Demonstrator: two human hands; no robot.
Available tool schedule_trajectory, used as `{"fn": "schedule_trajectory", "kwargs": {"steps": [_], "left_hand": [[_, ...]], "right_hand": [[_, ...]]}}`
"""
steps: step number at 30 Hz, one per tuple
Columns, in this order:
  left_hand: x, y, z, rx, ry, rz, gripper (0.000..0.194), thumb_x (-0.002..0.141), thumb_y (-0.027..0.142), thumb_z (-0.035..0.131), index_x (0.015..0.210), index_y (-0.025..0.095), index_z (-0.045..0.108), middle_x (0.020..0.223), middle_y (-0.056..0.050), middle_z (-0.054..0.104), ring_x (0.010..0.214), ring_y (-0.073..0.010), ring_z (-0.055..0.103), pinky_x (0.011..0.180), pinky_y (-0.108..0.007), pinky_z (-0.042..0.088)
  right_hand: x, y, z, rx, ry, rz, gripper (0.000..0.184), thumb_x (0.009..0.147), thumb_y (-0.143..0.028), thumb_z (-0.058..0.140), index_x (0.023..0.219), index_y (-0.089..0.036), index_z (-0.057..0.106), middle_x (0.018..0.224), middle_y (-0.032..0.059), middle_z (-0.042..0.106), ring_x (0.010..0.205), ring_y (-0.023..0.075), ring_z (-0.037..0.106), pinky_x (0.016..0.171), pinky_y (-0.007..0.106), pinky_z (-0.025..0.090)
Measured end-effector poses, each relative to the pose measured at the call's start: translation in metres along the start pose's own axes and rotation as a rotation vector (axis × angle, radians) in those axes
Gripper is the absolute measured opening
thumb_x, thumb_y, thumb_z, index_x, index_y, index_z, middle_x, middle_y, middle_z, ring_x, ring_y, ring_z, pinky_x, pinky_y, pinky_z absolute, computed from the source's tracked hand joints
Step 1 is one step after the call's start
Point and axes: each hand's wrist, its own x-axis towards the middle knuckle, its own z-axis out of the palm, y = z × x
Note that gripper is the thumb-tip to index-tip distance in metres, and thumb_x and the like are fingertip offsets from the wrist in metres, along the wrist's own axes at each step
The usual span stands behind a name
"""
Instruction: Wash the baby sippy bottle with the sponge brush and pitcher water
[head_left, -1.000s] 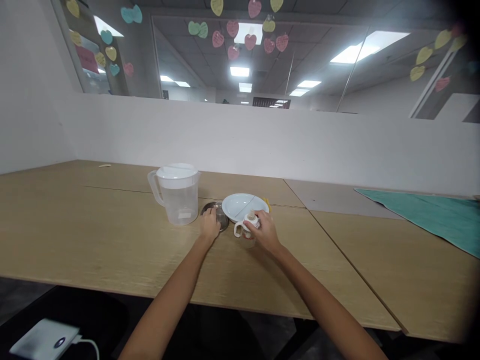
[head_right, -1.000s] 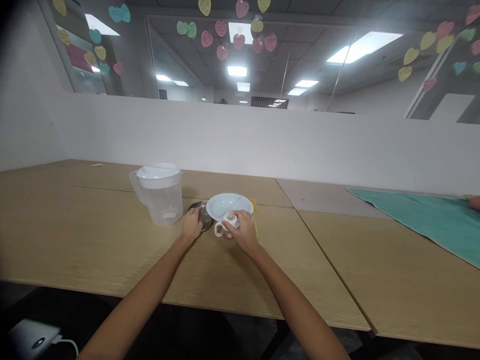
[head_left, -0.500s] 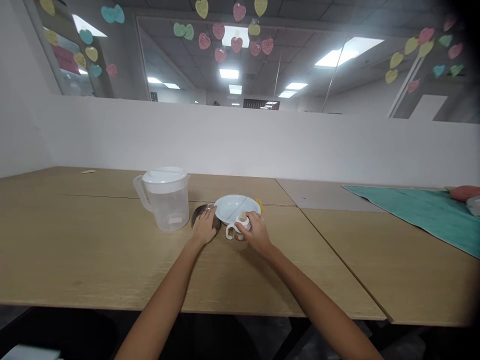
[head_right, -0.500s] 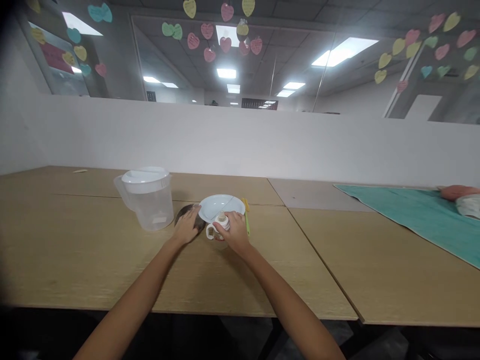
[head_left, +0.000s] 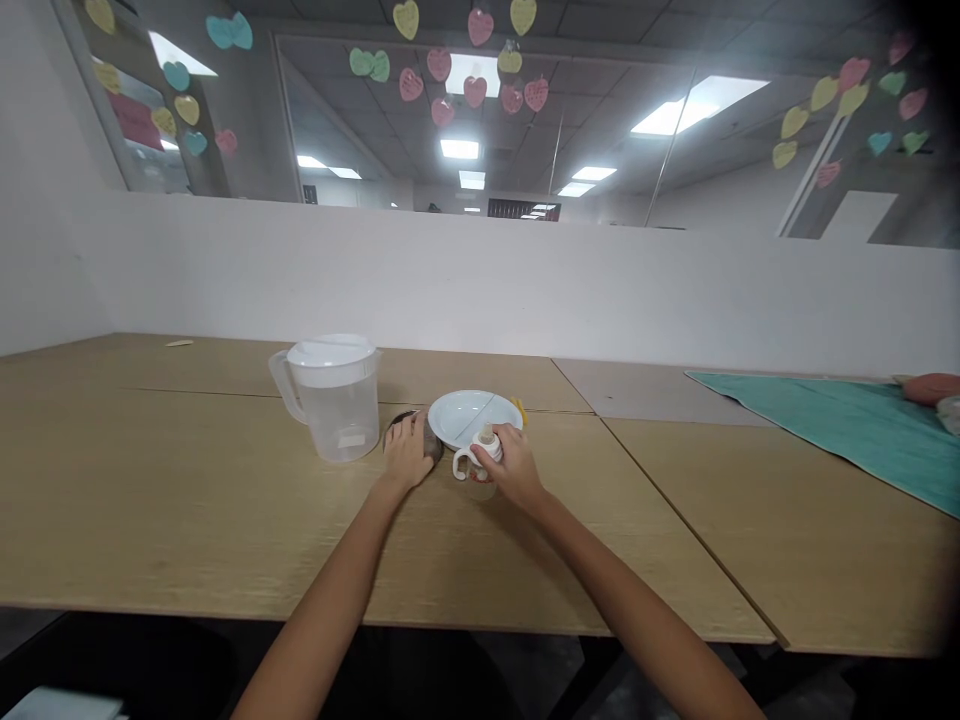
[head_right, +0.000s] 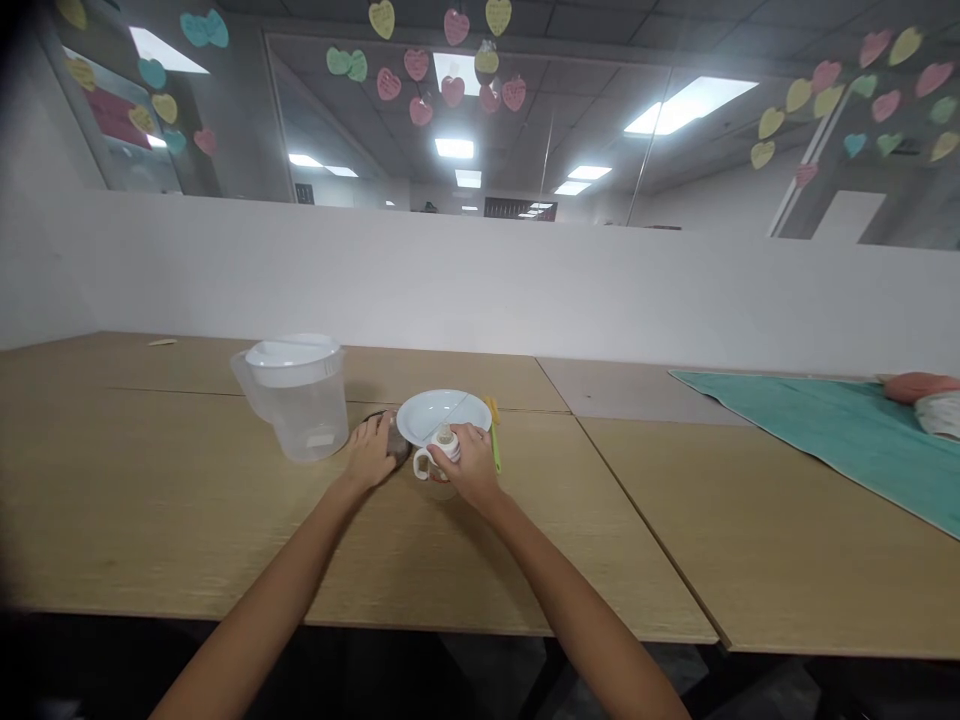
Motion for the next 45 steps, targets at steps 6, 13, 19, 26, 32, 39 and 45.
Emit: {"fn": "schedule_trajectory", "kwargs": {"steps": [6, 13, 19, 26, 32, 39, 45], "left_hand": [[-0.004, 0.004, -0.005, 0.018, 0.046, -0.123, 0.059, 0.069, 0.021, 0.050, 0.127, 0.019, 0.038, 0.134, -0.011, 0.037, 0.120, -0.0290, 0.035, 0.099, -0.042, 0.029], [0.000, 0.001, 0.000, -0.061, 0.017, -0.171, 0.041, 0.075, 0.025, 0.050, 0.113, 0.012, 0.048, 0.138, -0.015, 0.036, 0.128, -0.0297, 0.029, 0.103, -0.043, 0.027], [0.000, 0.000, -0.002, -0.049, 0.042, -0.137, 0.050, 0.075, 0.029, 0.051, 0.123, 0.016, 0.042, 0.125, -0.014, 0.047, 0.118, -0.0289, 0.039, 0.100, -0.043, 0.028], [0.000, 0.004, -0.006, -0.010, 0.033, -0.217, 0.037, 0.076, 0.031, 0.052, 0.110, 0.017, 0.049, 0.109, -0.012, 0.051, 0.106, -0.0279, 0.046, 0.089, -0.039, 0.036], [0.002, 0.002, -0.013, -0.172, 0.113, -0.319, 0.037, 0.072, 0.031, 0.058, 0.104, 0.015, 0.048, 0.100, -0.011, 0.051, 0.096, -0.0263, 0.052, 0.083, -0.037, 0.042], [-0.011, 0.020, -0.034, -0.383, 0.580, -0.059, 0.036, 0.074, 0.018, 0.048, 0.109, 0.019, 0.042, 0.111, -0.011, 0.045, 0.111, -0.0246, 0.046, 0.095, -0.040, 0.039], [-0.030, 0.054, -0.019, -0.535, 0.768, 0.476, 0.055, 0.074, 0.020, 0.053, 0.122, 0.022, 0.026, 0.115, -0.014, 0.047, 0.107, -0.0256, 0.051, 0.087, -0.045, 0.046]], "right_hand": [[0.001, -0.002, -0.001, -0.007, -0.007, 0.009, 0.031, 0.083, -0.046, 0.050, 0.096, -0.018, 0.054, 0.093, 0.0061, 0.061, 0.090, 0.0202, 0.054, 0.084, 0.035, 0.037], [0.000, -0.003, -0.002, -0.018, -0.019, 0.001, 0.031, 0.084, -0.045, 0.048, 0.096, -0.018, 0.054, 0.092, 0.0063, 0.060, 0.090, 0.0203, 0.053, 0.084, 0.035, 0.037], [0.000, -0.003, -0.002, -0.019, -0.017, -0.007, 0.031, 0.084, -0.046, 0.048, 0.096, -0.018, 0.054, 0.093, 0.0069, 0.061, 0.090, 0.0213, 0.054, 0.082, 0.035, 0.038], [0.000, -0.003, -0.002, -0.025, -0.001, -0.022, 0.031, 0.084, -0.046, 0.048, 0.095, -0.018, 0.054, 0.090, 0.0062, 0.061, 0.088, 0.0207, 0.054, 0.082, 0.035, 0.038], [-0.001, -0.001, -0.001, -0.045, 0.004, -0.028, 0.032, 0.085, -0.046, 0.047, 0.097, -0.017, 0.055, 0.090, 0.0066, 0.060, 0.089, 0.0209, 0.054, 0.084, 0.036, 0.038], [-0.004, 0.000, -0.001, -0.071, 0.088, -0.050, 0.063, 0.078, -0.052, 0.054, 0.127, -0.016, 0.037, 0.117, 0.0149, 0.051, 0.109, 0.0281, 0.047, 0.091, 0.047, 0.038], [-0.010, -0.002, 0.000, -0.098, 0.246, -0.291, 0.050, 0.080, -0.038, 0.050, 0.126, -0.023, 0.039, 0.127, 0.0131, 0.047, 0.122, 0.0285, 0.040, 0.100, 0.054, 0.029]]}}
